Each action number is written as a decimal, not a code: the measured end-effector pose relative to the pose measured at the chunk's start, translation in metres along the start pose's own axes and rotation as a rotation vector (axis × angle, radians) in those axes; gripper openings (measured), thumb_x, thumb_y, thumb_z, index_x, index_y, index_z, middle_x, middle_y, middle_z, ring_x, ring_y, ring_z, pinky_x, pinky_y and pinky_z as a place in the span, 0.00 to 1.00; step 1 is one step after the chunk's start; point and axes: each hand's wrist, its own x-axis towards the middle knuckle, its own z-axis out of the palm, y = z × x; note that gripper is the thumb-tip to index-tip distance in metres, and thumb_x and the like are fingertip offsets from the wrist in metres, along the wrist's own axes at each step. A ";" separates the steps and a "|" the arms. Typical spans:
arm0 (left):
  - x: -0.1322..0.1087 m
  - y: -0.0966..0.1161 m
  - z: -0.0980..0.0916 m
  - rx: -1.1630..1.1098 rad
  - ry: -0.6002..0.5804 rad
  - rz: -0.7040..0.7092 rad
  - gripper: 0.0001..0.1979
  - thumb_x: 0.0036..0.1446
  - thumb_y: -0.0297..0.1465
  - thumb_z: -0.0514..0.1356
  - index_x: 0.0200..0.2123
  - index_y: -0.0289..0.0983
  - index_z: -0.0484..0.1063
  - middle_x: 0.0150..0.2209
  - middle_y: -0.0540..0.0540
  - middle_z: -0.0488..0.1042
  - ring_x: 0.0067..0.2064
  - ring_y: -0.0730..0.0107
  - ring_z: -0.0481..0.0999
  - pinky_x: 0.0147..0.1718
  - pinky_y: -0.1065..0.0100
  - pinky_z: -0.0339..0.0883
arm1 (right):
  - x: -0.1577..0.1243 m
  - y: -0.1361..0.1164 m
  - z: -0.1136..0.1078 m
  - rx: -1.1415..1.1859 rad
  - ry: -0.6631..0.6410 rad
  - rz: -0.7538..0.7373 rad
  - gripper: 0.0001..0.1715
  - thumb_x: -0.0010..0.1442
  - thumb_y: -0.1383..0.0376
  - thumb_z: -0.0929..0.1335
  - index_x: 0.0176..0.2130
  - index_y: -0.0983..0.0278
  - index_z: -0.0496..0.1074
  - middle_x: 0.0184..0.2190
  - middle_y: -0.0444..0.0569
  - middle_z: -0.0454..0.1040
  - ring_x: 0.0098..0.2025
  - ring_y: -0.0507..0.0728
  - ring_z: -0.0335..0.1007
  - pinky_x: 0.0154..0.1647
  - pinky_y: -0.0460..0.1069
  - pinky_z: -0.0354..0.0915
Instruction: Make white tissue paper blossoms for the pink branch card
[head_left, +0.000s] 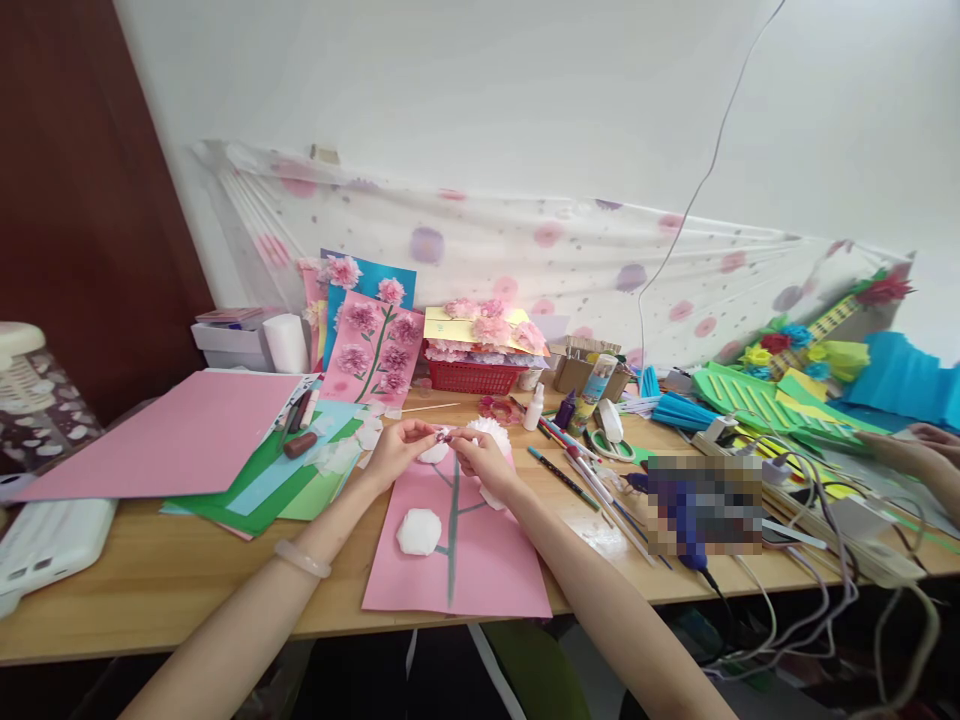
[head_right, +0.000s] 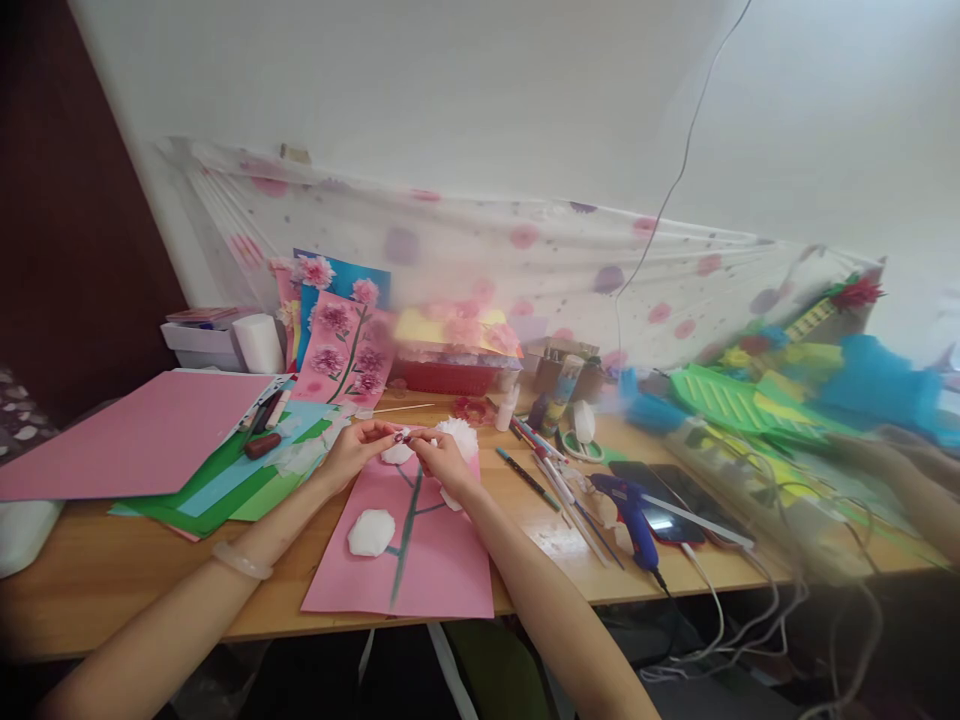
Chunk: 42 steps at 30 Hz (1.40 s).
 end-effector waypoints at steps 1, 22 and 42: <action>0.000 0.000 0.000 0.000 -0.006 0.006 0.15 0.41 0.40 0.66 0.27 0.34 0.71 0.35 0.43 0.79 0.35 0.65 0.76 0.34 0.67 0.67 | 0.000 0.000 0.000 0.001 -0.002 0.000 0.11 0.48 0.59 0.67 0.29 0.64 0.70 0.14 0.34 0.49 0.16 0.45 0.40 0.17 0.44 0.39; -0.001 0.006 0.001 0.086 -0.005 0.076 0.14 0.45 0.38 0.63 0.33 0.35 0.75 0.36 0.42 0.80 0.38 0.61 0.78 0.37 0.64 0.71 | 0.003 0.006 -0.002 -0.054 0.038 -0.044 0.11 0.50 0.57 0.67 0.28 0.64 0.69 0.14 0.35 0.51 0.15 0.45 0.42 0.16 0.44 0.40; -0.001 0.004 0.001 0.147 0.029 0.082 0.12 0.45 0.35 0.61 0.32 0.35 0.78 0.33 0.44 0.81 0.36 0.60 0.78 0.34 0.64 0.71 | 0.001 0.001 0.001 -0.062 0.056 -0.011 0.12 0.48 0.57 0.67 0.27 0.64 0.68 0.13 0.35 0.52 0.15 0.46 0.43 0.16 0.44 0.41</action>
